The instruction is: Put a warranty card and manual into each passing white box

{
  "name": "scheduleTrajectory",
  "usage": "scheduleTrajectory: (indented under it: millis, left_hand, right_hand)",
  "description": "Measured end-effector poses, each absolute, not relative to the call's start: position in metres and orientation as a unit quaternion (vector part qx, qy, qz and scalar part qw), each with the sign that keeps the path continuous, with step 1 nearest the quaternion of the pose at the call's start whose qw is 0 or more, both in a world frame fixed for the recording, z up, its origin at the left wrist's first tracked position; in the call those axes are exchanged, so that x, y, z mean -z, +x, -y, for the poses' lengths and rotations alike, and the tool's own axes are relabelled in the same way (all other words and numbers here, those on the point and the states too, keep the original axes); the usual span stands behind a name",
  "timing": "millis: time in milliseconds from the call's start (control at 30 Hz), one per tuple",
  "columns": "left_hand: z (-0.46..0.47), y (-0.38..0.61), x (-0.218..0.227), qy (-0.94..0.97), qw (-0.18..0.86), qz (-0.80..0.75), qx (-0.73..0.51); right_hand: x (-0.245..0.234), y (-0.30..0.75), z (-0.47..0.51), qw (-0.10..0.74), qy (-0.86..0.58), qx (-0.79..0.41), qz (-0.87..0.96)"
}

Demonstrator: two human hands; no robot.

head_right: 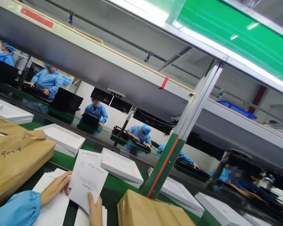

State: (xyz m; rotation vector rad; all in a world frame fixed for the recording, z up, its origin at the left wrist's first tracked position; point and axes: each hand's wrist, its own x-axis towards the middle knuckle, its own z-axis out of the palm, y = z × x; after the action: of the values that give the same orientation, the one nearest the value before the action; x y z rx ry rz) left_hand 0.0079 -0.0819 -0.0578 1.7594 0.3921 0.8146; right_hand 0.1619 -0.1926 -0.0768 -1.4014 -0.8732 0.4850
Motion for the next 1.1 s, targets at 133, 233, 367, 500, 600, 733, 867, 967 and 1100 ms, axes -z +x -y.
scheduleTrajectory:
  millis: [133,233,367,500,600,733,867,967,1100]
  left_hand:
    - [0.084,0.009,0.057,0.736,0.588,-0.134,-0.308]
    - [0.082,0.008,0.060,0.765,0.568,-0.129,-0.273]
    - [0.084,0.004,0.057,0.797,0.516,-0.173,-0.263]
    - [0.082,0.002,0.056,0.771,0.511,-0.194,-0.328]
    - [0.076,0.003,0.060,0.760,0.496,-0.229,-0.351]
    - [0.074,0.005,0.062,0.774,0.493,-0.224,-0.329]
    - [0.078,0.003,0.058,0.786,0.468,-0.252,-0.315]
    - [0.079,0.002,0.057,0.790,0.448,-0.270,-0.319]
    - [0.078,0.002,0.057,0.796,0.430,-0.285,-0.316]
  right_hand:
    - [0.059,0.146,0.203,0.649,-0.634,-0.214,0.361]
    - [0.052,0.136,0.207,0.651,-0.620,-0.225,0.375]
    - [0.053,0.133,0.207,0.656,-0.603,-0.229,0.392]
    - [0.060,0.134,0.203,0.644,-0.594,-0.299,0.377]
    - [0.062,0.134,0.201,0.621,-0.574,-0.374,0.380]
    - [0.065,0.135,0.198,0.624,-0.570,-0.379,0.378]
    - [0.070,0.135,0.195,0.609,-0.586,-0.359,0.395]
    - [0.071,0.134,0.194,0.599,-0.598,-0.348,0.404]
    - [0.070,0.133,0.195,0.589,-0.605,-0.343,0.410]
